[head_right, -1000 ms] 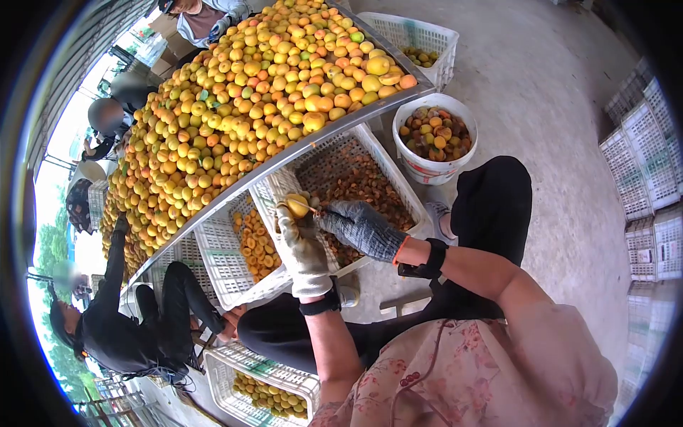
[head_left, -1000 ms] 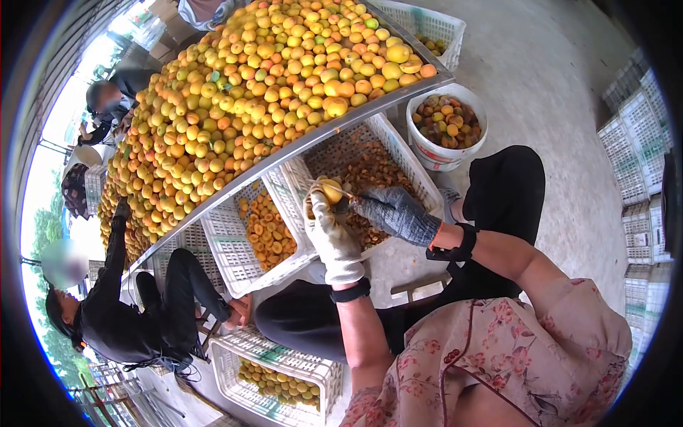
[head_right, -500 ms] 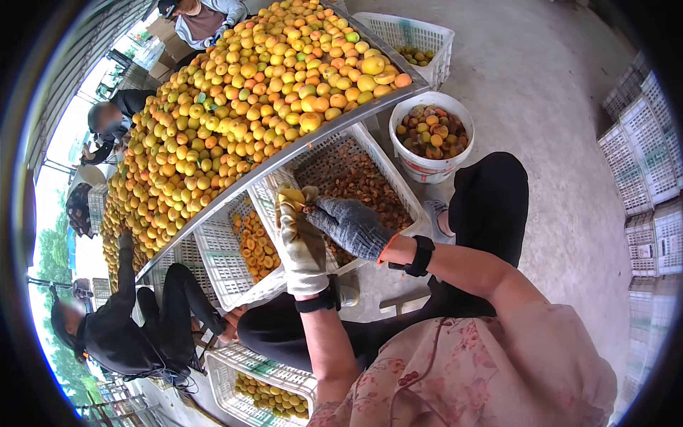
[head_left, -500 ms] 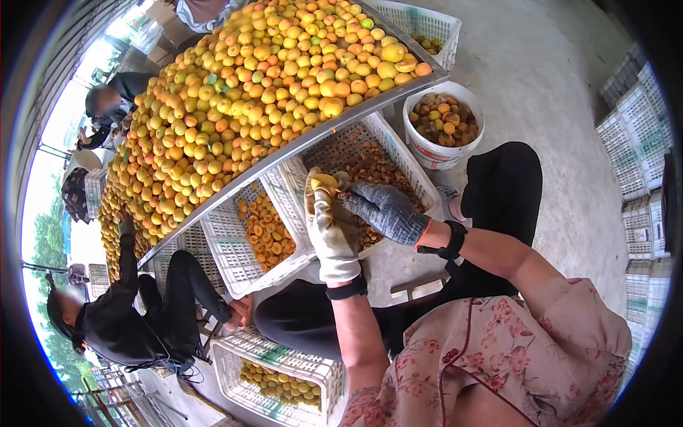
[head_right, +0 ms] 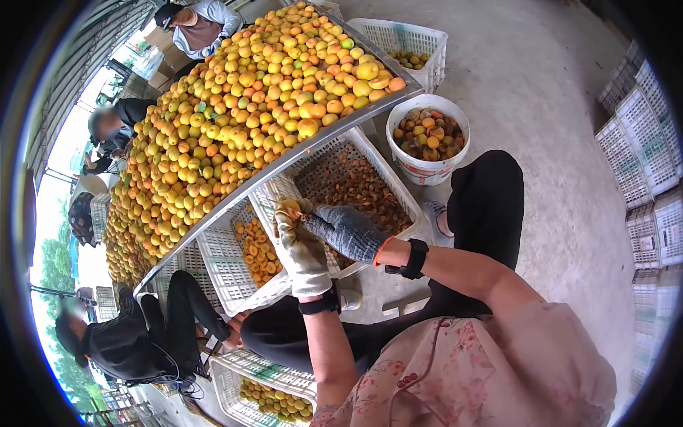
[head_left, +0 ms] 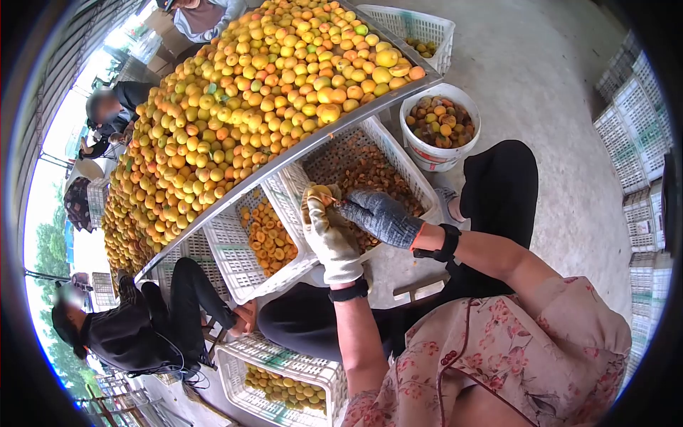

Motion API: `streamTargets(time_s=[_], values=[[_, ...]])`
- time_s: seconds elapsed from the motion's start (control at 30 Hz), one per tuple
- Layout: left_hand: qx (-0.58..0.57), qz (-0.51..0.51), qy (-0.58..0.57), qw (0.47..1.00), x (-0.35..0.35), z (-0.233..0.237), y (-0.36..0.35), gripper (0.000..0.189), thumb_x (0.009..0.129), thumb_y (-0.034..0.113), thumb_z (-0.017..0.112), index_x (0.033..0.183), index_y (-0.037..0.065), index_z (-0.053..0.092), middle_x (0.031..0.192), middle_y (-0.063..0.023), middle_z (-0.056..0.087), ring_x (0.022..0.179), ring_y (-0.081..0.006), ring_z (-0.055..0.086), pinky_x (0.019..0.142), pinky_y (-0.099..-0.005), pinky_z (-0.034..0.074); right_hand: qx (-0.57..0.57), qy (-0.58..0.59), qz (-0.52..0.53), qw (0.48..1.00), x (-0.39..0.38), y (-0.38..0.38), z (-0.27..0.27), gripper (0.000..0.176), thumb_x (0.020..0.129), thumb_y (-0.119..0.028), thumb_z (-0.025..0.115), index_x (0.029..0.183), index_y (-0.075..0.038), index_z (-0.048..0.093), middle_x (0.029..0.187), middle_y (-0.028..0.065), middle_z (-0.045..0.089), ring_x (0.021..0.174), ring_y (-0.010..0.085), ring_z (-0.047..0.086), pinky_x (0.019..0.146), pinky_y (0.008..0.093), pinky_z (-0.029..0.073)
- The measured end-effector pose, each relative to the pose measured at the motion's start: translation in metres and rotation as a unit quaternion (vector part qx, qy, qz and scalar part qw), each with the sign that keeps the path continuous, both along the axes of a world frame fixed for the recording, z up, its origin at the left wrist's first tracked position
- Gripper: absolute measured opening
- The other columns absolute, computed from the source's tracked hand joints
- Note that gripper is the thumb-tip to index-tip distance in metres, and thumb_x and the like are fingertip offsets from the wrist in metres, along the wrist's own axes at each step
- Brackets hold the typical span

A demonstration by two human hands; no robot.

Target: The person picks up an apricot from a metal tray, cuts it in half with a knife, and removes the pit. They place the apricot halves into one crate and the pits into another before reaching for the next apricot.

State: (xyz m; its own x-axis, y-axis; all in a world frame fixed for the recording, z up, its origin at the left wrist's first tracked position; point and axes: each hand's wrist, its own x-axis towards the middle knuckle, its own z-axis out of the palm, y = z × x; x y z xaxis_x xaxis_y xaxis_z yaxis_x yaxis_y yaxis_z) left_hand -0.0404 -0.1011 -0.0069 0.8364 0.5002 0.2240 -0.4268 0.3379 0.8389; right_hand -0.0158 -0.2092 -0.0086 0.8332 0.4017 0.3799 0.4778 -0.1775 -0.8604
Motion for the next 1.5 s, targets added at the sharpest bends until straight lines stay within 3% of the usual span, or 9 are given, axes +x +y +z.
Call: streamTargets(time_s=[0.17,0.3,0.43,0.53,0.67,0.87,1.07,1.27,1.5], values=[[-0.276,-0.042,0.089,0.956,-0.006,-0.001,-0.021,0.036,0.094,0.043,0.048,0.1,0.008,0.057,0.086,-0.0053,0.06,0.079,-0.0146,0.055,0.071,-0.0263,0.044,0.034,0.008,-0.005,0.999,-0.002,0.005,-0.011,0.026,0.089,-0.025,0.057,0.09,0.0,0.063,0.079,0.0197,0.063,0.073,0.0376,0.06,0.062,0.0426,0.046],[-0.094,-0.045,0.109,0.989,-0.009,0.013,-0.017,0.034,0.094,0.039,0.049,0.1,0.006,0.057,0.085,-0.0021,0.059,0.074,-0.0075,0.052,0.066,-0.0209,0.041,0.084,0.174,0.045,0.98,0.0,-0.005,-0.018,0.022,0.09,-0.02,0.058,0.094,0.0,0.062,0.072,0.0147,0.061,0.061,0.0217,0.055,0.058,0.0338,0.044],[0.071,0.045,0.08,0.993,-0.005,0.004,-0.005,0.038,0.095,0.041,0.045,0.099,0.005,0.055,0.083,-0.0047,0.059,0.073,-0.0138,0.055,0.07,-0.0276,0.044,0.053,0.11,0.049,0.991,-0.005,-0.003,0.003,0.02,0.09,-0.019,0.058,0.089,0.0,0.063,0.068,0.0127,0.058,0.059,0.0209,0.053,0.057,0.0339,0.043],[-0.145,-0.064,0.016,0.987,-0.01,0.001,-0.006,0.033,0.097,0.034,0.044,0.098,0.002,0.052,0.092,-0.008,0.061,0.084,-0.0182,0.055,0.081,-0.0293,0.043,0.045,-0.014,-0.007,0.999,-0.012,0.012,-0.015,0.02,0.09,-0.02,0.059,0.093,0.0,0.063,0.075,0.0153,0.063,0.065,0.0274,0.06,0.06,0.0355,0.045],[-0.04,-0.043,0.164,0.985,-0.013,0.011,-0.007,0.043,0.096,0.047,0.04,0.103,0.006,0.052,0.085,-0.0106,0.061,0.082,-0.0205,0.059,0.078,-0.0321,0.047,-0.007,0.051,0.007,0.999,-0.01,-0.002,-0.016,0.025,0.088,-0.021,0.06,0.098,0.002,0.063,0.085,0.0198,0.064,0.077,0.0342,0.062,0.065,0.0379,0.047],[0.038,0.132,0.135,0.981,-0.009,-0.005,-0.004,0.027,0.096,0.028,0.047,0.103,0.004,0.055,0.091,-0.0043,0.059,0.078,-0.014,0.054,0.07,-0.0255,0.043,-0.034,0.013,-0.006,0.999,-0.009,0.001,-0.02,0.025,0.087,-0.022,0.061,0.095,0.001,0.063,0.082,0.02,0.064,0.075,0.0354,0.062,0.064,0.0393,0.047],[-0.154,-0.027,0.045,0.987,-0.007,-0.004,-0.009,0.035,0.096,0.038,0.043,0.097,0.005,0.056,0.08,-0.0068,0.059,0.073,-0.0165,0.054,0.073,-0.0316,0.042,-0.035,-0.031,-0.005,0.999,-0.008,-0.001,-0.014,0.023,0.087,-0.023,0.061,0.095,-0.002,0.063,0.08,0.0175,0.064,0.072,0.0357,0.061,0.059,0.0398,0.047],[-0.051,0.048,0.07,0.995,0.0,-0.013,-0.007,0.046,0.094,0.05,0.042,0.09,0.006,0.054,0.074,-0.0058,0.055,0.072,-0.0185,0.053,0.078,-0.0346,0.043,-0.002,-0.022,-0.003,1.0,-0.01,-0.001,-0.012,0.024,0.088,-0.025,0.06,0.094,-0.002,0.063,0.08,0.0179,0.063,0.071,0.0345,0.061,0.058,0.0407,0.046],[-0.254,0.044,0.058,0.964,0.005,-0.006,0.008,0.044,0.093,0.05,0.042,0.097,0.008,0.053,0.078,-0.005,0.057,0.076,-0.0199,0.057,0.082,-0.0411,0.049,-0.116,-0.053,0.021,0.992,-0.016,-0.024,-0.01,0.018,0.084,-0.018,0.065,0.091,-0.002,0.059,0.076,0.0154,0.061,0.069,0.0325,0.06,0.061,0.0385,0.047]])
